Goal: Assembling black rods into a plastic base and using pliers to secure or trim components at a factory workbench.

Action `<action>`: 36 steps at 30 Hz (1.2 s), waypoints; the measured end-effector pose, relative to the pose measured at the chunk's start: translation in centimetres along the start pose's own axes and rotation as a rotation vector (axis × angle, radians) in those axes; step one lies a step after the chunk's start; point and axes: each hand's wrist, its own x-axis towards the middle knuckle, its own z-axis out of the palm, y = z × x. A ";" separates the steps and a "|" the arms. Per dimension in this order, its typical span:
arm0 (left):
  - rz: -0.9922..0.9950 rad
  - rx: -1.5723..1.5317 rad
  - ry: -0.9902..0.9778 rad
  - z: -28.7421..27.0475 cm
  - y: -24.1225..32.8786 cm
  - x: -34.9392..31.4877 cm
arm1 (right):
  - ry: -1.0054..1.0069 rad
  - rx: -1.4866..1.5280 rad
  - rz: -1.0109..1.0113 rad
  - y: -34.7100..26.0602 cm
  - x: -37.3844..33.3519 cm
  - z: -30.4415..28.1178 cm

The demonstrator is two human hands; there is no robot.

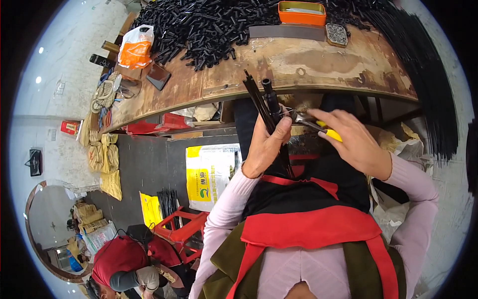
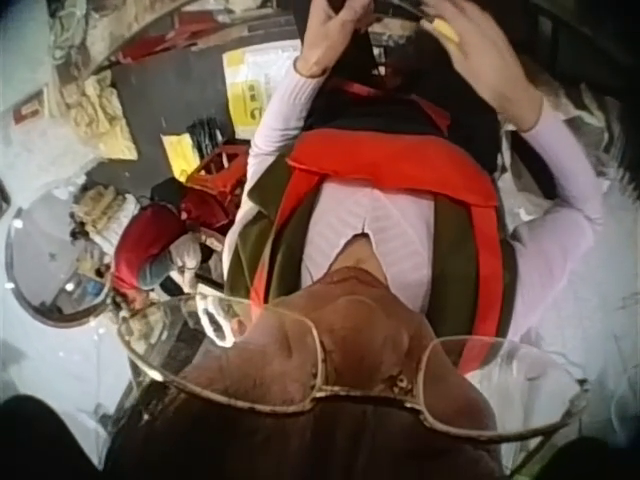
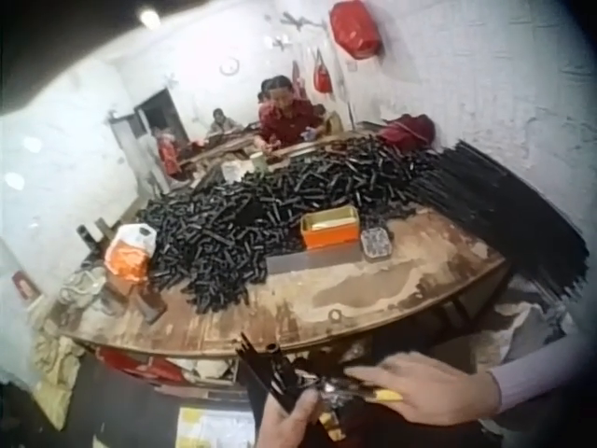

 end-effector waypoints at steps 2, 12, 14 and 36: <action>-0.010 0.010 -0.046 -0.7 -0.3 0.0 | 0.073 -0.277 0.038 -0.7 0.2 -0.7; -0.020 0.061 -0.117 0.3 -0.5 0.3 | 0.337 -0.577 -0.117 0.9 0.1 -0.2; -0.026 0.054 -0.110 0.3 -0.5 0.3 | 0.361 -0.637 -0.133 0.9 0.1 -0.2; -0.089 -0.033 -0.232 -0.5 0.1 -0.2 | -0.506 0.551 0.330 -1.8 1.0 -5.4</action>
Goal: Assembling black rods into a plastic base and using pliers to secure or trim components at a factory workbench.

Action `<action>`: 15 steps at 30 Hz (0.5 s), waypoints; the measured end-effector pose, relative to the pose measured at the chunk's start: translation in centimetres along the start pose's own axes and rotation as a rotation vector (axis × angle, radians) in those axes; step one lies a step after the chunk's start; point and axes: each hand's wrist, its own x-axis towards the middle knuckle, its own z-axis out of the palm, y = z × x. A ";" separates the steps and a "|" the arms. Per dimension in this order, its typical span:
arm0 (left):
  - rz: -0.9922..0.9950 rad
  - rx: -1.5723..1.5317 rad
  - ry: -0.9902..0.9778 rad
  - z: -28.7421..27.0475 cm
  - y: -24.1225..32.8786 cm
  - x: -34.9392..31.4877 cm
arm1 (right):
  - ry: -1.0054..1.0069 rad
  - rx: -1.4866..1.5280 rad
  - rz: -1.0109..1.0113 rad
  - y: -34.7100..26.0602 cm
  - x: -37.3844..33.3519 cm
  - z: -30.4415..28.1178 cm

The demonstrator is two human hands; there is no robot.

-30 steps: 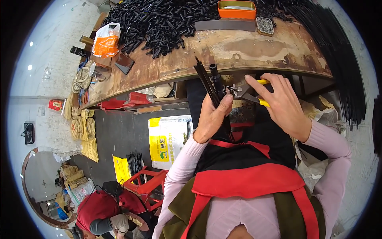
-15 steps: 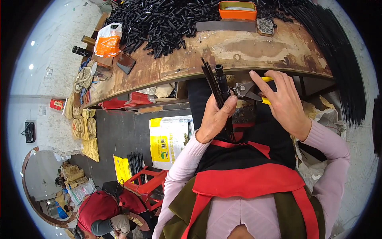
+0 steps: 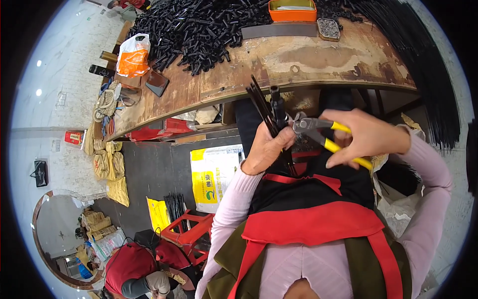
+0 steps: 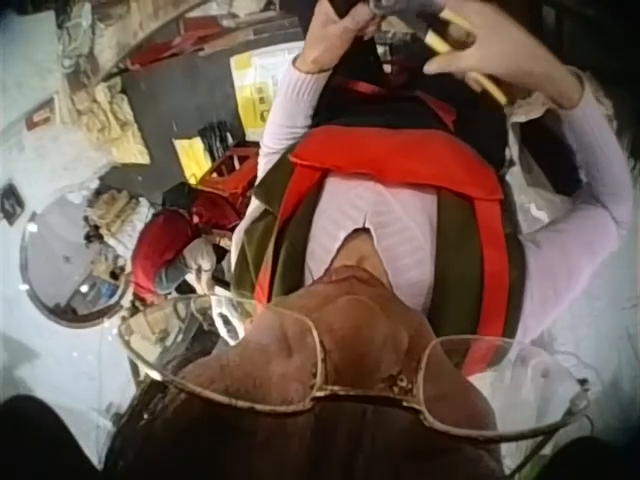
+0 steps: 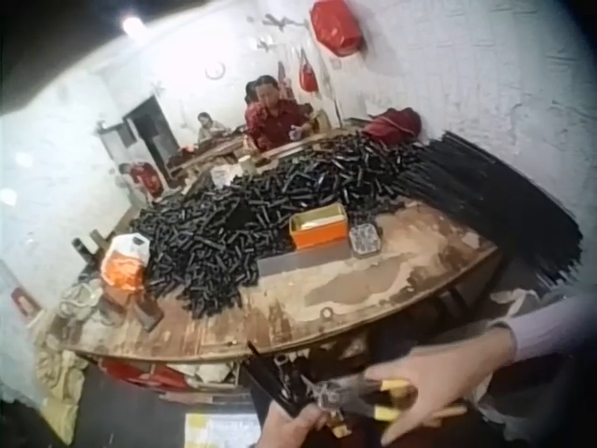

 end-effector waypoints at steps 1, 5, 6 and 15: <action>0.002 0.001 -0.003 0.0 0.0 0.1 | -0.060 0.328 0.141 0.1 -0.1 0.8; -0.031 -0.055 -0.031 -0.1 0.1 0.5 | 0.527 -0.495 -0.385 3.0 0.5 2.3; -0.007 -0.033 0.020 0.2 0.0 0.6 | 0.734 -0.722 -0.582 4.3 1.3 2.5; -0.016 0.016 -0.054 -0.4 -0.4 1.1 | -0.187 0.505 0.037 2.8 0.1 0.1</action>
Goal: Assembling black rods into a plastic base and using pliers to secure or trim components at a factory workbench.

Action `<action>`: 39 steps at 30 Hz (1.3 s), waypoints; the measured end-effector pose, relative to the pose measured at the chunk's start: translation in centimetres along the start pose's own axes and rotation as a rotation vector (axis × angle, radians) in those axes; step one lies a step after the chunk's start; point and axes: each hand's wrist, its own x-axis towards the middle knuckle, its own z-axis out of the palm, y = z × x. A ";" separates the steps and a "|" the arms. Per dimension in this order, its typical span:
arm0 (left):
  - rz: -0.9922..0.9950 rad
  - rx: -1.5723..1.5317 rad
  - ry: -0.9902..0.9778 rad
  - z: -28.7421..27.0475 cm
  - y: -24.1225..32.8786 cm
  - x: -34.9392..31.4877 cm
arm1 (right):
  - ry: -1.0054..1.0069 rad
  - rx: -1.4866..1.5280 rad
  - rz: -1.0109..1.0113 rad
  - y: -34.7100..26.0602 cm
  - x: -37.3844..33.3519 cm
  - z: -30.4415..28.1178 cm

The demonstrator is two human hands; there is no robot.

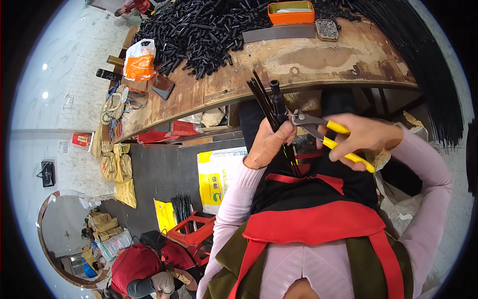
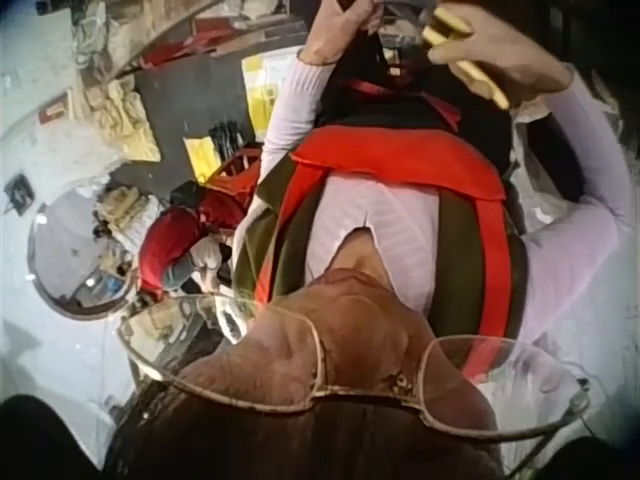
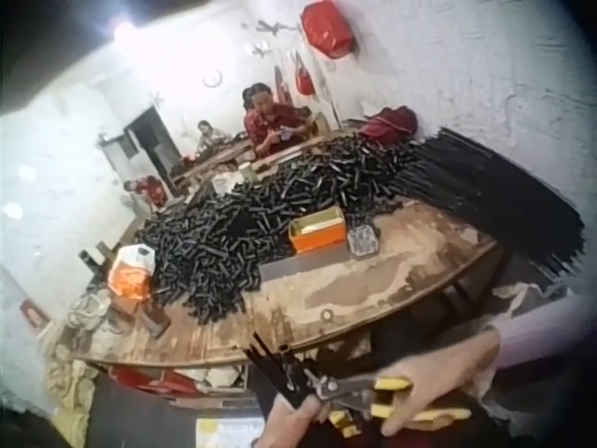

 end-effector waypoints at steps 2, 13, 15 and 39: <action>-0.056 -0.027 -0.002 0.3 -0.1 -0.3 | 0.231 -0.282 -0.090 1.2 0.5 1.5; -0.010 -0.052 -0.007 0.3 -0.1 0.4 | 0.175 -0.302 -0.188 1.4 0.0 -0.7; -0.021 -0.033 -0.006 0.5 0.1 0.1 | 0.056 0.010 -0.035 2.0 0.3 0.3; -0.003 0.123 0.010 1.0 2.8 0.5 | 0.436 -0.577 -0.341 1.9 -0.4 1.4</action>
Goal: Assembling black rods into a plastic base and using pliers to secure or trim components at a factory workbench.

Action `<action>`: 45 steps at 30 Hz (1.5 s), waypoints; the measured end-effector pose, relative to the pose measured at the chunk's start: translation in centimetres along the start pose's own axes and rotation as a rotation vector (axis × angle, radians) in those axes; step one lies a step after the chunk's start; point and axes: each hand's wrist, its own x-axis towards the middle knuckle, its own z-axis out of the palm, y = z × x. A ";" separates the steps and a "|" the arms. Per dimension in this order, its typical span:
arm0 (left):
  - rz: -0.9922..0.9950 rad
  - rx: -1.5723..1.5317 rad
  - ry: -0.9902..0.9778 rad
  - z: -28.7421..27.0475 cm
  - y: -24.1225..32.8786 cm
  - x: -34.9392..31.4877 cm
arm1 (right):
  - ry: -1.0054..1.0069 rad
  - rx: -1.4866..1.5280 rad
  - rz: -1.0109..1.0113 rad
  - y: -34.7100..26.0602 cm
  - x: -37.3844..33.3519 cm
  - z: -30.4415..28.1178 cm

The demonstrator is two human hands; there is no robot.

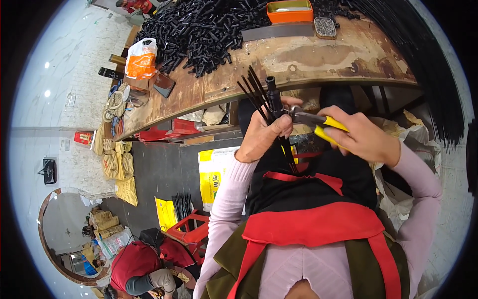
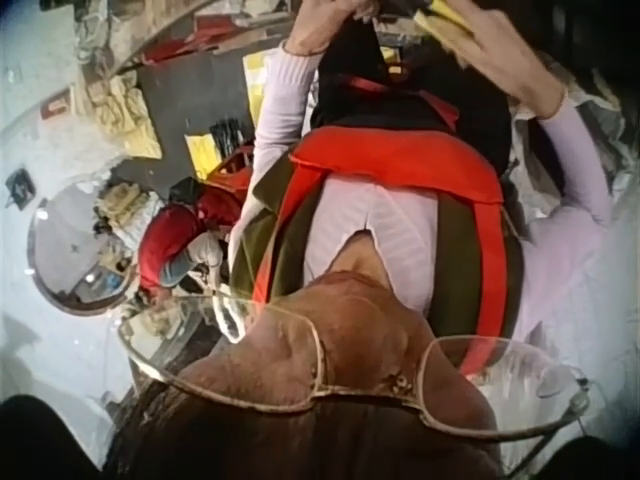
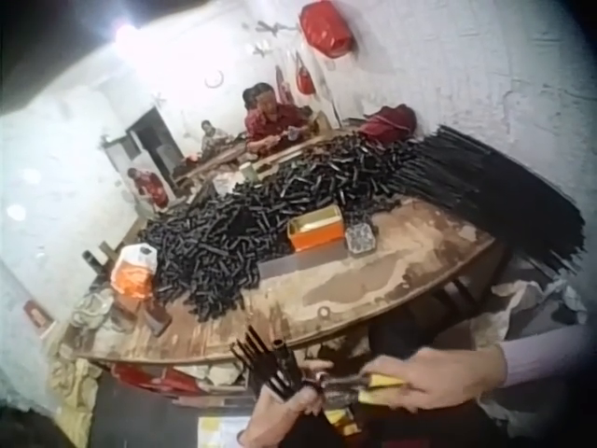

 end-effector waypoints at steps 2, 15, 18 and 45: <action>-0.015 -0.070 -0.101 -0.2 -0.1 0.0 | -0.261 0.384 0.167 0.8 -0.2 -0.8; -0.012 -0.074 -0.124 -0.8 -0.7 -1.0 | -0.214 0.224 0.250 0.9 0.3 1.5; -0.012 -0.095 -0.129 -0.6 -0.7 -1.0 | -0.169 0.308 0.088 1.5 0.5 1.8; -0.052 -0.075 0.188 -2.7 -2.3 4.2 | 0.585 -1.187 0.016 9.3 17.3 -18.0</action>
